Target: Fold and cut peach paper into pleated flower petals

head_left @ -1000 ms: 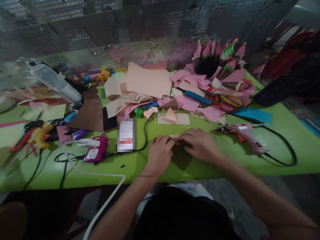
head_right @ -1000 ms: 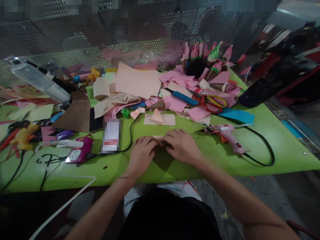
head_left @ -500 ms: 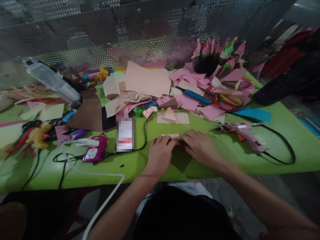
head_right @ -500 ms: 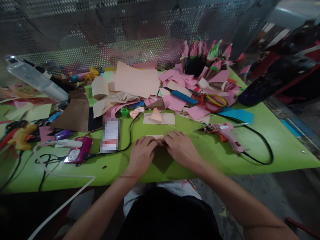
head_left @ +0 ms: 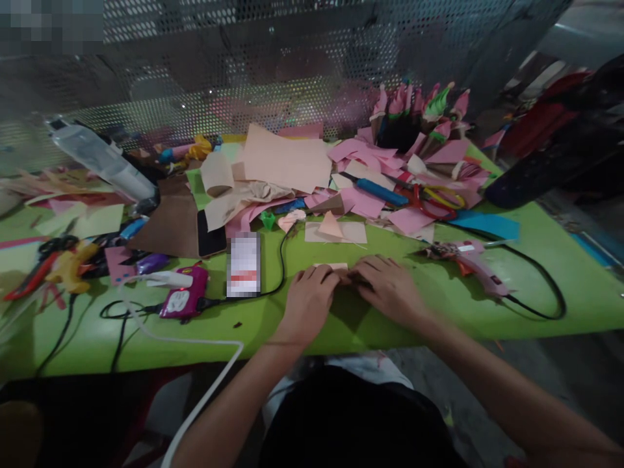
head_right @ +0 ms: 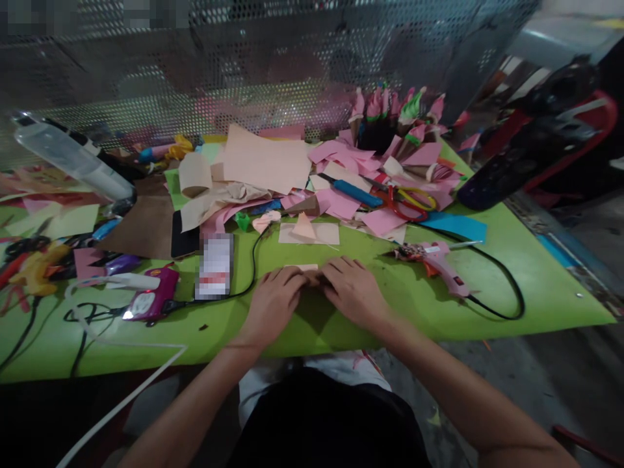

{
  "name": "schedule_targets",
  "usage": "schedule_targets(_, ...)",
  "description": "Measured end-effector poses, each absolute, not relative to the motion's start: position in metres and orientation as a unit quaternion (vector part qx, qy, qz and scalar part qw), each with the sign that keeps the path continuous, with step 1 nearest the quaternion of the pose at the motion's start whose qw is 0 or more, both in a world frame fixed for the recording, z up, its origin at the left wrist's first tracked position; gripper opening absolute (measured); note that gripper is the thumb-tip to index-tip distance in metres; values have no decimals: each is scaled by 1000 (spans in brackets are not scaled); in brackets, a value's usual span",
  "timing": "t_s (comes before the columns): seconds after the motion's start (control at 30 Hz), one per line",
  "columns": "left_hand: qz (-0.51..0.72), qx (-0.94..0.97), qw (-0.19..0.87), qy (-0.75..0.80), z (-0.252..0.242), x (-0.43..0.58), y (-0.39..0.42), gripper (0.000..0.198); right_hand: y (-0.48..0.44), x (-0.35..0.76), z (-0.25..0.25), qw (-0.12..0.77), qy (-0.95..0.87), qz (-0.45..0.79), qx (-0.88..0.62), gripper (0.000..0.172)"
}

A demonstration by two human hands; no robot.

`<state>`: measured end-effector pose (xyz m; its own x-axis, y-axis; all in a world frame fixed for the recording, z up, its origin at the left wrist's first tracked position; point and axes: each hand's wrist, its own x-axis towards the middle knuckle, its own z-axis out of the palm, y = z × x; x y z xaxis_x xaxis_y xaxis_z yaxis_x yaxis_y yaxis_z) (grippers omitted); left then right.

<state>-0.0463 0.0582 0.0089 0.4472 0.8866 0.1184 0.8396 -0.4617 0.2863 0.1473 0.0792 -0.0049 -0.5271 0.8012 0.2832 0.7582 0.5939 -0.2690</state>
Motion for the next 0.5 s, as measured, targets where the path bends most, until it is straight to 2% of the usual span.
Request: schedule_targets(0.5,106,842,46,527,6,-42,56,21,79,141,0,99,-879,-12,-466,10)
